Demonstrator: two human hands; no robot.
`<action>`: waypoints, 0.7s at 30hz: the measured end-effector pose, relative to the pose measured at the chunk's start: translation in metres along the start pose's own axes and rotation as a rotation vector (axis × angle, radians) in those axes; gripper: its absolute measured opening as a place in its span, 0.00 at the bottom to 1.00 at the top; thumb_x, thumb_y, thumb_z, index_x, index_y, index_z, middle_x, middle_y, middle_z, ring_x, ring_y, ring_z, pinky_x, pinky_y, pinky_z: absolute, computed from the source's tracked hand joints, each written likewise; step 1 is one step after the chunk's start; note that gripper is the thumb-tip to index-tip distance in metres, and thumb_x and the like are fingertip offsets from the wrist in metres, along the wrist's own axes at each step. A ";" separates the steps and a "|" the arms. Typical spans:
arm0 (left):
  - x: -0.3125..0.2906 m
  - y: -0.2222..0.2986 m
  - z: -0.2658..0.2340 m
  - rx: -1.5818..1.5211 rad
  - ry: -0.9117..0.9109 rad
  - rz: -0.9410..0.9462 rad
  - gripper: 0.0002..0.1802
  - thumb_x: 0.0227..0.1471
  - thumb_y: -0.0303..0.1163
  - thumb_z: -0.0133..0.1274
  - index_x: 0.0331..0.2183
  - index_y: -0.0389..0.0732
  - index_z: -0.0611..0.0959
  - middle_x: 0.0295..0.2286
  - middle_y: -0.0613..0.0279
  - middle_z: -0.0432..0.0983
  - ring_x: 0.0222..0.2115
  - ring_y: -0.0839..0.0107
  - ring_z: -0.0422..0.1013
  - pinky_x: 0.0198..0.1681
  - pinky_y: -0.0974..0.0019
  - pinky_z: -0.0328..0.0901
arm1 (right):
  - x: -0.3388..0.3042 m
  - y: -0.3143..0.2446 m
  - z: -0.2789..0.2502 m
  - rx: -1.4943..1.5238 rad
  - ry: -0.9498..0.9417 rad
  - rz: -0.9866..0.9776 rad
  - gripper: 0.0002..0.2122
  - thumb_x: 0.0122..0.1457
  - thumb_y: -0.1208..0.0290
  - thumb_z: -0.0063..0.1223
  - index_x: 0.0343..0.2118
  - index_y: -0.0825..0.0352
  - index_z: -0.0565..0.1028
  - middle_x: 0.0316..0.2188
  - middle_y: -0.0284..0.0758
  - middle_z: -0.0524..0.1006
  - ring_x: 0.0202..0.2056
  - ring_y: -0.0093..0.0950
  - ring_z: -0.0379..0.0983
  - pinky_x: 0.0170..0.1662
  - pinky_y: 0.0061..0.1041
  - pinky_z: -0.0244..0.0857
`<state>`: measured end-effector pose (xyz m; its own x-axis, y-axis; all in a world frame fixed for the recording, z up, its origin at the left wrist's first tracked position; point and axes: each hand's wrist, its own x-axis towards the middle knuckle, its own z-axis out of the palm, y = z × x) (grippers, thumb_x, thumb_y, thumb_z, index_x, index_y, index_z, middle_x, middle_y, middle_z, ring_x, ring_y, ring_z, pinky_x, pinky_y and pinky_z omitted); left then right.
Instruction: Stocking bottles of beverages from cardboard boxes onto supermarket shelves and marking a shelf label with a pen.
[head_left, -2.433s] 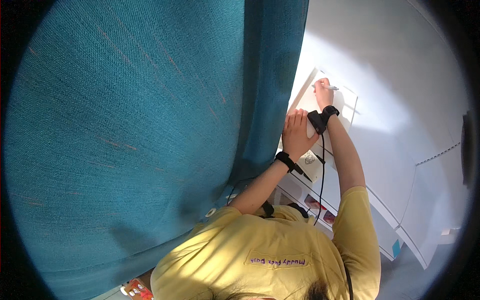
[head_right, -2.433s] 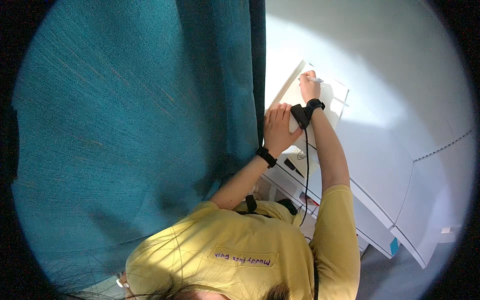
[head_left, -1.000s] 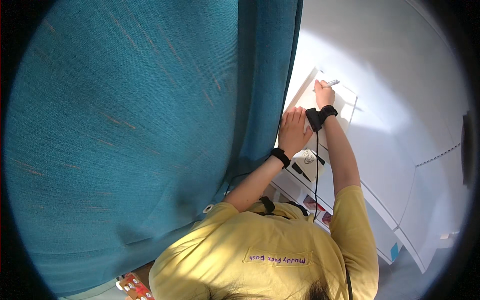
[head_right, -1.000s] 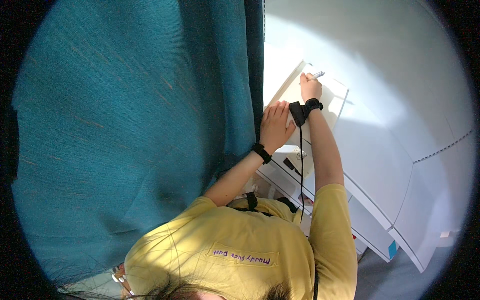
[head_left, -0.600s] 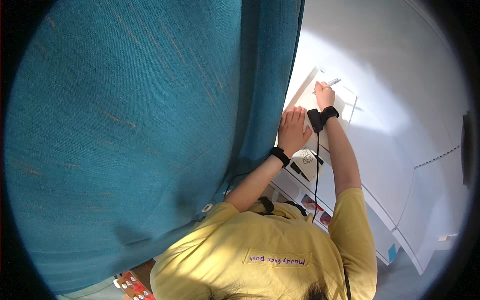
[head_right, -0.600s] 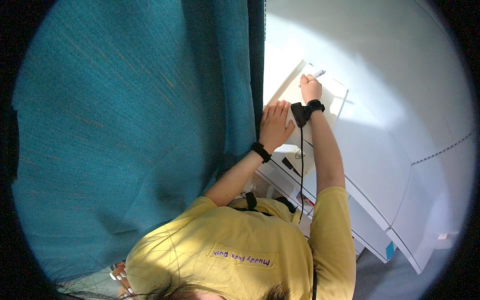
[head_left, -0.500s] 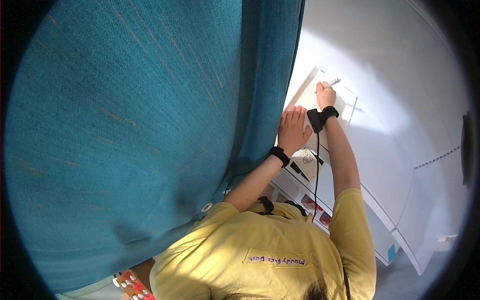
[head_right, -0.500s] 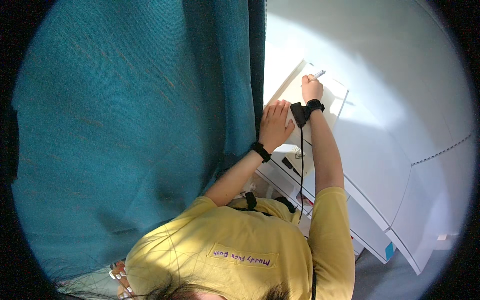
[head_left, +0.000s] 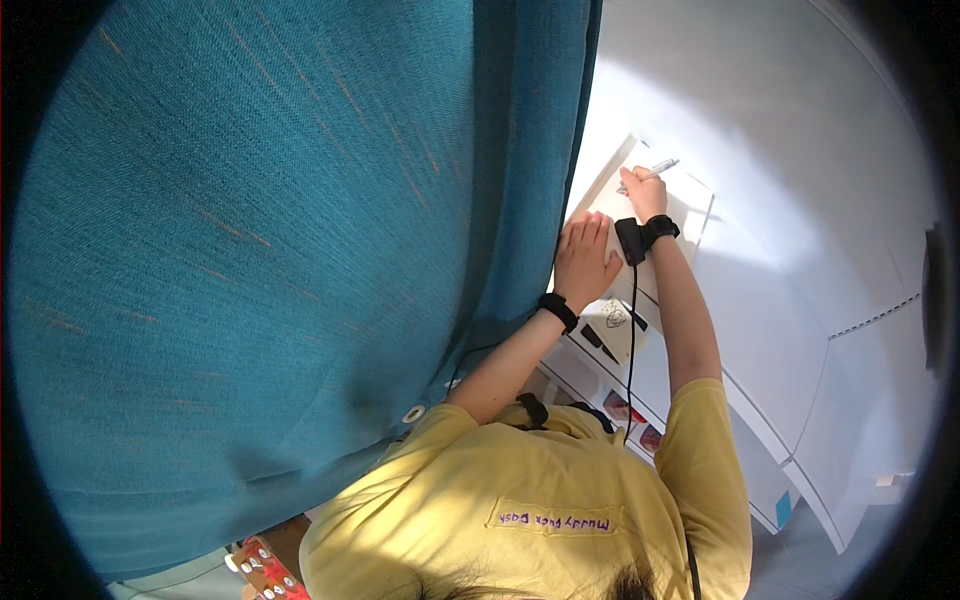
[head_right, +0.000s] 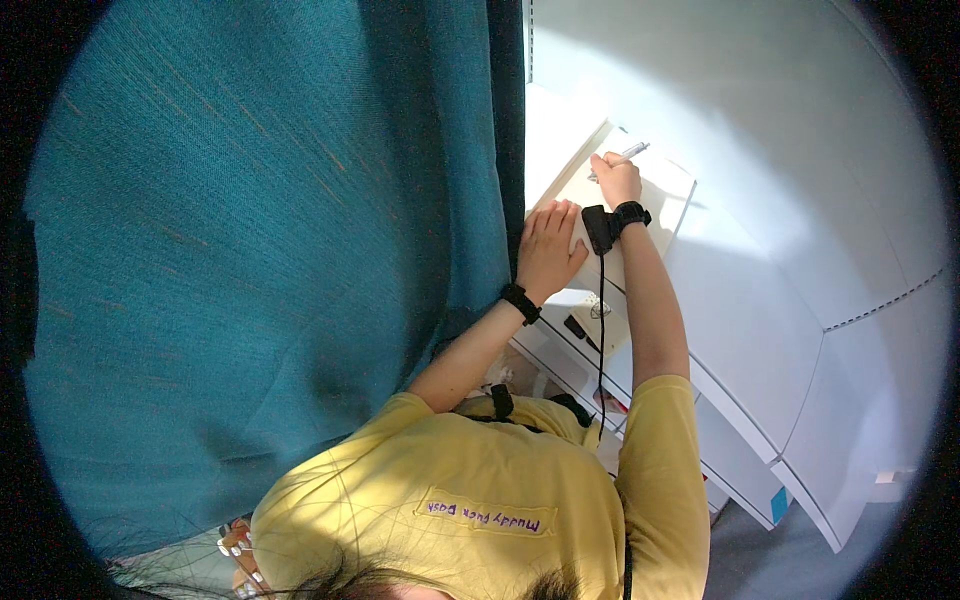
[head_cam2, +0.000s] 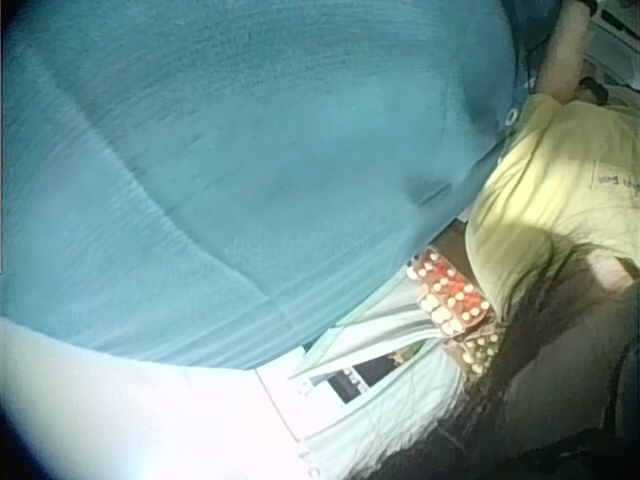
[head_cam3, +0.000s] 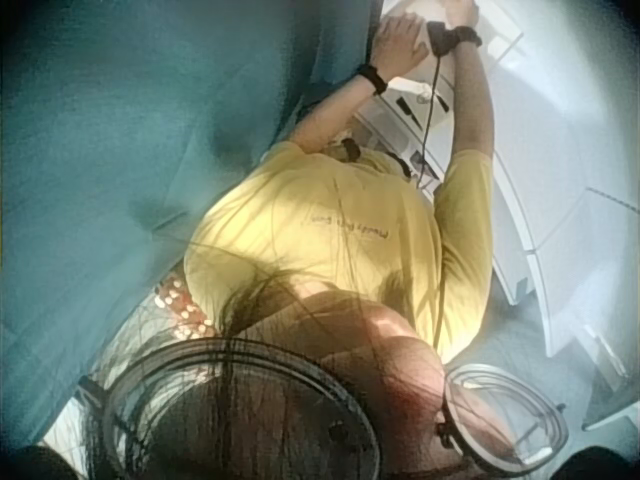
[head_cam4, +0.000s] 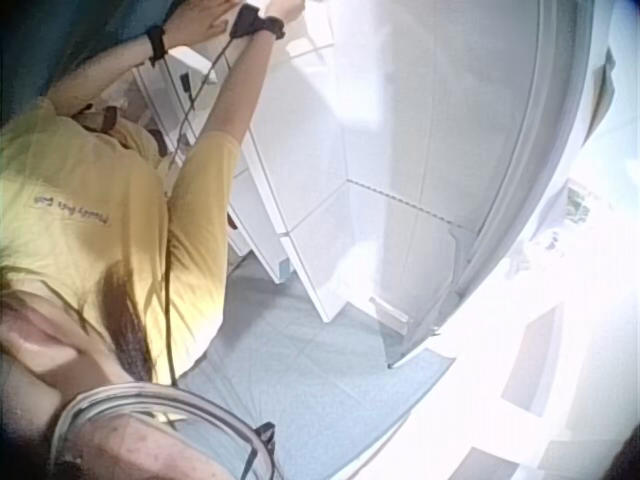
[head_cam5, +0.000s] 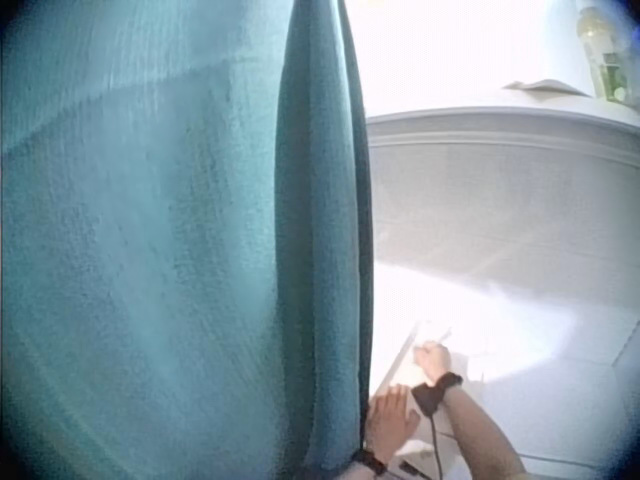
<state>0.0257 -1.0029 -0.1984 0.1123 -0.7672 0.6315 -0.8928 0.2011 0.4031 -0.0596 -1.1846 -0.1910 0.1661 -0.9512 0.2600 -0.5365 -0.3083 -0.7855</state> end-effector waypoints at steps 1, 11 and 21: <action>0.000 0.000 0.000 0.000 -0.001 -0.001 0.28 0.43 0.35 0.47 0.47 0.33 0.69 0.46 0.52 0.65 0.51 0.59 0.57 0.57 0.58 0.48 | 0.001 0.001 0.000 0.020 -0.062 0.020 0.16 0.52 0.57 0.44 0.21 0.66 0.73 0.17 0.39 0.75 0.23 0.36 0.73 0.29 0.32 0.64; -0.001 -0.001 -0.001 -0.002 0.009 0.000 0.27 0.44 0.35 0.46 0.47 0.33 0.69 0.46 0.52 0.65 0.51 0.59 0.57 0.58 0.58 0.47 | 0.005 0.009 0.000 -0.095 0.191 0.019 0.17 0.55 0.54 0.44 0.21 0.63 0.73 0.20 0.39 0.76 0.27 0.41 0.73 0.33 0.36 0.66; 0.000 -0.002 -0.001 0.006 -0.022 -0.009 0.28 0.44 0.36 0.46 0.47 0.33 0.68 0.47 0.52 0.64 0.52 0.60 0.57 0.58 0.58 0.47 | 0.013 0.018 0.003 -0.273 0.297 0.073 0.17 0.56 0.53 0.43 0.24 0.62 0.72 0.21 0.40 0.76 0.27 0.41 0.73 0.31 0.37 0.66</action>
<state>0.0278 -1.0021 -0.1984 0.1105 -0.7818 0.6136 -0.8944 0.1910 0.4045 -0.0643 -1.2023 -0.2036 -0.1053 -0.9144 0.3908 -0.7443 -0.1881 -0.6408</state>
